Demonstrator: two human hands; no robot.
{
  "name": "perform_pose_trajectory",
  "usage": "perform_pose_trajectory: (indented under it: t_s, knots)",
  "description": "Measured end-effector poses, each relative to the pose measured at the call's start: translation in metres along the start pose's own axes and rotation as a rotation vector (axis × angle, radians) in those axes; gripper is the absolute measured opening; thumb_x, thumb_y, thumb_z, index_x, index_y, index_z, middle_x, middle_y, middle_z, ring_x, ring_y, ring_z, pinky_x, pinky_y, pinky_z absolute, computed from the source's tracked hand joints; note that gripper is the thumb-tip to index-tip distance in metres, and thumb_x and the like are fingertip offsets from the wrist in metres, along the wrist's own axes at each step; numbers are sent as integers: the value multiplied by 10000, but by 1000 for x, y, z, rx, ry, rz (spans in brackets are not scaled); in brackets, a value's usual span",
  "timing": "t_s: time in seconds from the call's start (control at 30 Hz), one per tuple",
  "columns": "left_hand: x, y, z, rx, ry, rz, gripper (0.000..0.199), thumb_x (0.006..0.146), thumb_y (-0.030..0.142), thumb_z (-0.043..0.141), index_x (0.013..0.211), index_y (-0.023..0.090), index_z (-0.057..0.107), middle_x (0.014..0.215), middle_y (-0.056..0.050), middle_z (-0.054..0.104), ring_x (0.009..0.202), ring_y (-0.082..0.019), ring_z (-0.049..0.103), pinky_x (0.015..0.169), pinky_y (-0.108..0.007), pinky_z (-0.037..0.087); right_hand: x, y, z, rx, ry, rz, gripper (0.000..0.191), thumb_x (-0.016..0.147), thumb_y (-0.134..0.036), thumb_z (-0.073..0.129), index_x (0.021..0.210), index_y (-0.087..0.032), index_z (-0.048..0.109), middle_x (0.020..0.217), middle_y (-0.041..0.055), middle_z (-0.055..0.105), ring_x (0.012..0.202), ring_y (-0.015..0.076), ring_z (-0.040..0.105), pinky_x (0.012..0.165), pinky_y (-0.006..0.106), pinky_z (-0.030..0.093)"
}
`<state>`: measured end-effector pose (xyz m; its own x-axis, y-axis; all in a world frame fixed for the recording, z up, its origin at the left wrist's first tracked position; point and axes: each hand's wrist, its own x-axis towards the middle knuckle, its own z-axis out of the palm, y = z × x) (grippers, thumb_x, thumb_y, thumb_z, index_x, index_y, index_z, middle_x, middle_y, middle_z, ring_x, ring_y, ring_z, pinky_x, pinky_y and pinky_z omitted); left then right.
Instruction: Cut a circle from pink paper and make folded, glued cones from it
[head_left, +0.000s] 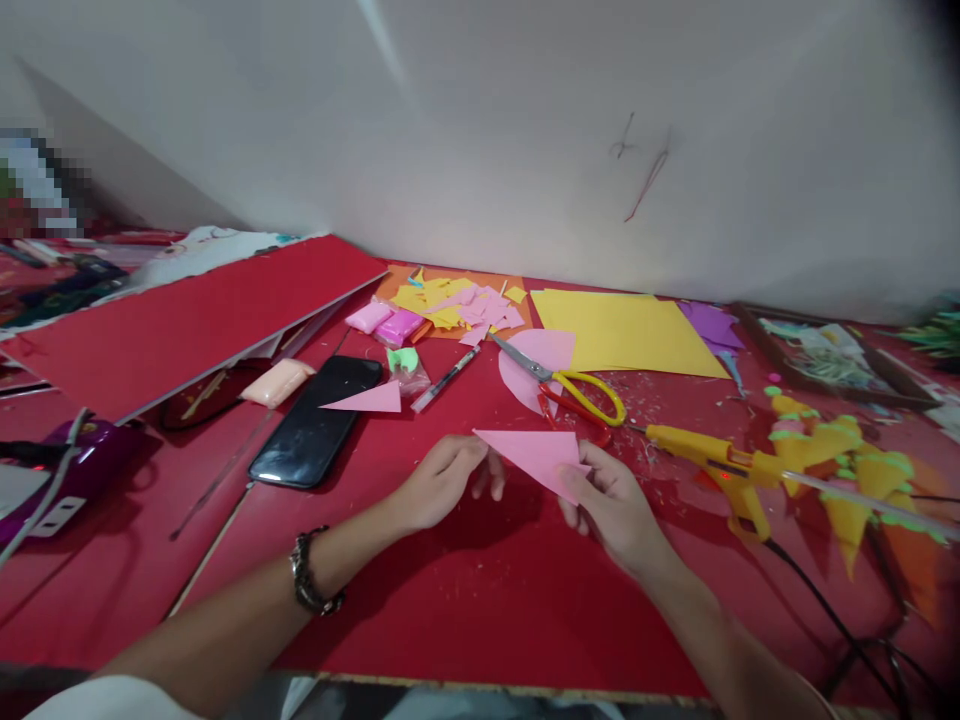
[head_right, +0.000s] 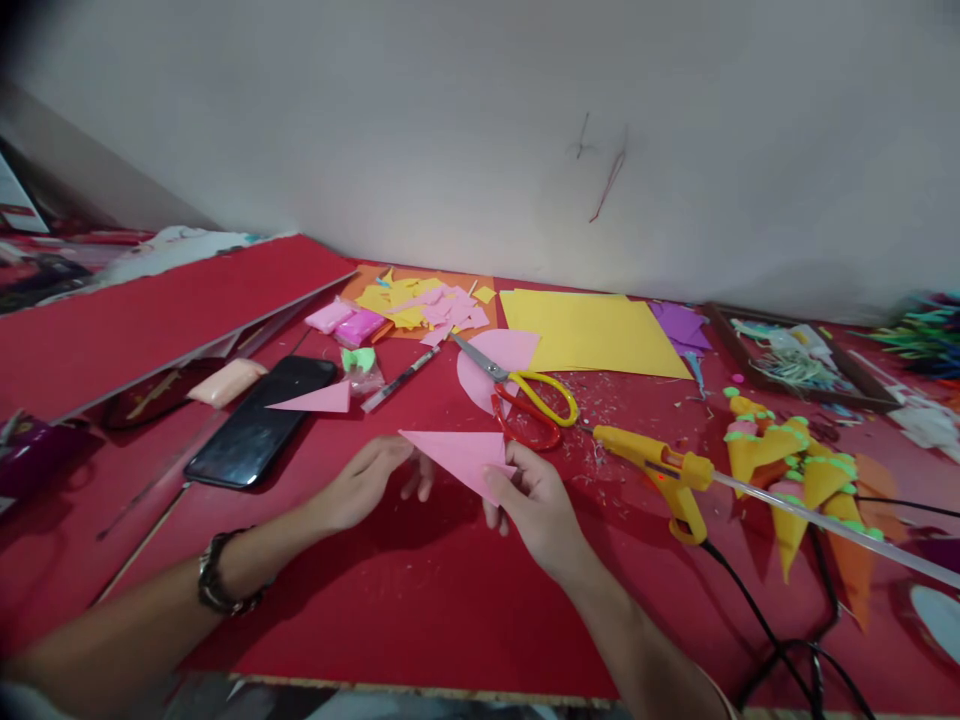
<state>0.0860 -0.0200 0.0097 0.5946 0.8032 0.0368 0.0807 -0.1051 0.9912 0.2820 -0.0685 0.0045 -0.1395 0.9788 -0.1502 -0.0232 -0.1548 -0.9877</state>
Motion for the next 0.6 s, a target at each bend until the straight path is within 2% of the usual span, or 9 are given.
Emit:
perform_pose_trajectory:
  t_s: [0.23, 0.43, 0.6]
  knots:
    - [-1, 0, 1, -26, 13, -12, 376, 869, 334, 307, 641, 139, 533, 589, -27, 582, 506, -100, 468, 522, -223, 398, -1, -4, 1, -56, 20, -3, 173, 822, -325, 515, 828, -153, 522, 437, -71, 478, 362, 29, 399, 360, 121, 308]
    - [-1, 5, 4, 17, 18, -40, 438, 890, 301, 282, 600, 131, 564, 598, -30, 597, 511, -90, 472, 562, -216, 403, -1, -7, 2, -85, 5, 12, 163, 812, -317, 521, 817, -154, 518, 449, -67, 486, 378, 37, 424, 372, 123, 330]
    - [-1, 1, 5, 1, 68, -33, 422, 882, 312, 295, 591, 141, 550, 576, -25, 587, 516, -100, 483, 537, -217, 403, -2, -7, 2, -90, 3, 11, 152, 811, -306, 525, 811, -154, 513, 452, -68, 487, 382, 36, 426, 375, 121, 334]
